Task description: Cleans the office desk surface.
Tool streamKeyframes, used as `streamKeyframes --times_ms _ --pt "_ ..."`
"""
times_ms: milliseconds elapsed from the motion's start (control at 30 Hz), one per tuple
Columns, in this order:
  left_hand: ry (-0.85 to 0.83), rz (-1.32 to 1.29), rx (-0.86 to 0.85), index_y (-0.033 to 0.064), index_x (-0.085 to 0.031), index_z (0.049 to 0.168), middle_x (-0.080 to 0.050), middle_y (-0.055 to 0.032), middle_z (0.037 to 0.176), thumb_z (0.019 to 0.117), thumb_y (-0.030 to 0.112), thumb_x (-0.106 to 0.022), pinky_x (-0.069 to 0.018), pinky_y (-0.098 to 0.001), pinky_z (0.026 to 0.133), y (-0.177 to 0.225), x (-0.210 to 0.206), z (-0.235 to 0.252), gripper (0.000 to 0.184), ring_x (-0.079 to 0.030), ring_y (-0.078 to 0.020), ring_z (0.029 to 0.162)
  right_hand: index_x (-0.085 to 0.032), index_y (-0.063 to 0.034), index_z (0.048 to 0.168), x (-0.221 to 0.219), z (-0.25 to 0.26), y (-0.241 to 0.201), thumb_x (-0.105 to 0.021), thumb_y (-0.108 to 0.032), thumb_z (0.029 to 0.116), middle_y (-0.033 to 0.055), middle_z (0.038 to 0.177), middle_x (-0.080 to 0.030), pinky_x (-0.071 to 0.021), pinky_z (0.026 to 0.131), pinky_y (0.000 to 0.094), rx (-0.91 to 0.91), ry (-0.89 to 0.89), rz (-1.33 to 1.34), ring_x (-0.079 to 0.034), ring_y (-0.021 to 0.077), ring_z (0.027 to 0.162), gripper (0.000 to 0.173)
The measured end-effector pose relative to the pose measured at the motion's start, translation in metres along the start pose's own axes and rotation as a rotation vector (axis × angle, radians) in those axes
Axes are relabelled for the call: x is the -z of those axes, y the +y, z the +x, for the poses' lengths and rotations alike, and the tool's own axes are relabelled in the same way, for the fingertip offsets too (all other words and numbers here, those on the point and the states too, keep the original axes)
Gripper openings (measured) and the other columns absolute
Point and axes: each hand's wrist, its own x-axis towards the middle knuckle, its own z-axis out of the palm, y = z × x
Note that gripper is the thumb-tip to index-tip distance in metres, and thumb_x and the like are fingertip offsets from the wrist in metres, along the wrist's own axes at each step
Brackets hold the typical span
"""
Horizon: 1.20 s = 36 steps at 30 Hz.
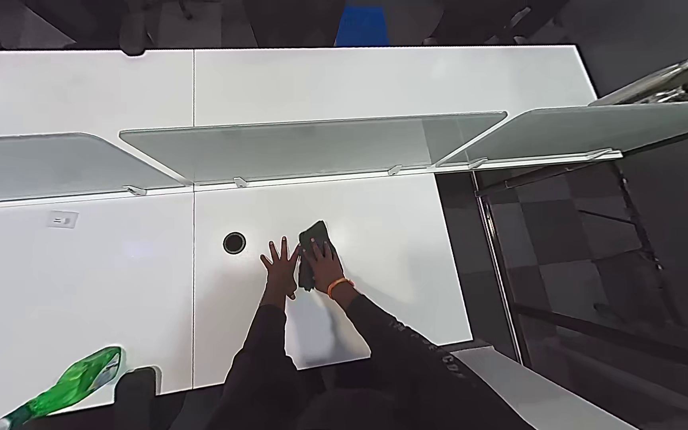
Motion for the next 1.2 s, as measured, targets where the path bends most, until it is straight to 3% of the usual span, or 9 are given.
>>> streamKeyframes --times_ms 167,300,400,533,667,933,1067,1200 --pt "0.063 0.002 -0.011 0.0441 -0.004 0.164 0.021 -0.0106 0.171 0.0362 0.028 -0.1 -0.0127 -0.0865 0.108 -0.004 -0.005 -0.002 0.161 0.014 -0.0562 0.152 -0.034 -0.0365 0.161 -0.04 -0.064 0.039 -0.081 -0.02 0.0792 0.0029 0.175 -0.007 -0.0267 0.12 0.0669 0.008 -0.001 0.025 -0.01 0.0461 0.157 0.096" --pt "0.107 -0.018 0.009 0.0402 -0.007 0.165 0.016 -0.0063 0.173 0.0355 0.035 -0.101 -0.0137 -0.0842 0.11 -0.012 -0.012 -0.011 0.16 0.011 -0.0507 0.155 -0.036 -0.0351 0.16 -0.039 -0.09 0.096 -0.082 -0.025 0.0802 0.0069 0.174 -0.01 -0.0298 0.119 0.0651 -0.102 0.052 0.052 -0.012 0.045 0.157 0.093" --pt "0.134 -0.079 0.092 0.0358 -0.009 0.166 0.011 -0.0034 0.174 0.0415 0.047 -0.099 -0.0173 -0.0824 0.11 -0.022 -0.022 -0.026 0.154 0.008 -0.0473 0.156 -0.034 -0.0325 0.161 -0.024 -0.095 0.136 -0.086 -0.03 0.076 0.0096 0.174 -0.009 -0.0317 0.117 0.0655 -0.251 0.106 0.059 -0.015 0.0457 0.156 0.1" --pt "0.148 -0.146 0.13 0.0328 -0.011 0.166 0.008 -0.0058 0.174 0.0614 0.062 -0.089 -0.0195 -0.0824 0.109 -0.035 -0.042 -0.055 0.134 0.005 -0.0466 0.157 -0.035 -0.0262 0.161 -0.003 -0.089 0.165 -0.089 -0.026 0.072 0.0123 0.174 -0.007 -0.034 0.117 0.0644 -0.405 0.137 0.1 -0.018 0.0481 0.155 0.104" --pt "0.148 -0.166 0.122 0.0341 -0.011 0.166 0.009 -0.0081 0.174 0.0601 0.061 -0.09 -0.0183 -0.0829 0.109 -0.042 -0.066 -0.081 0.135 0.006 -0.0475 0.157 -0.039 -0.0196 0.159 0.008 -0.077 0.158 -0.09 -0.016 0.0656 0.0154 0.173 -0.007 -0.0363 0.114 0.0672 -0.45 0.156 0.158 -0.019 0.0524 0.153 0.107" --pt "0.082 -0.113 0.091 0.0351 -0.012 0.166 0.009 -0.0068 0.174 0.0573 0.048 -0.095 -0.0179 -0.0818 0.111 -0.056 -0.103 -0.128 0.137 0.007 -0.0465 0.157 -0.036 -0.0198 0.161 0.023 -0.054 0.14 -0.088 -0.014 0.0681 0.0157 0.174 -0.003 -0.0364 0.116 0.0638 -0.392 0.15 0.119 -0.018 0.0521 0.154 0.106" --pt "0.065 -0.101 0.059 0.035 -0.012 0.166 0.01 -0.0072 0.174 0.0567 0.043 -0.096 -0.0168 -0.0827 0.11 -0.068 -0.118 -0.146 0.138 0.007 -0.0458 0.157 -0.037 -0.0214 0.161 0.013 -0.044 0.1 -0.087 -0.011 0.0666 0.0143 0.174 -0.003 -0.0388 0.114 0.0647 -0.325 0.121 0.087 -0.018 0.0522 0.153 0.107" --pt "0.085 -0.106 0.007 0.0349 -0.018 0.165 0.004 -0.0054 0.174 0.0573 0.04 -0.096 -0.0162 -0.0827 0.111 -0.082 -0.124 -0.154 0.133 0.004 -0.0442 0.158 -0.041 -0.0207 0.158 -0.014 -0.045 0.036 -0.09 -0.017 0.0618 0.0152 0.174 -0.002 -0.0374 0.115 0.0659 -0.178 0.045 0.045 -0.014 0.0533 0.154 0.108"
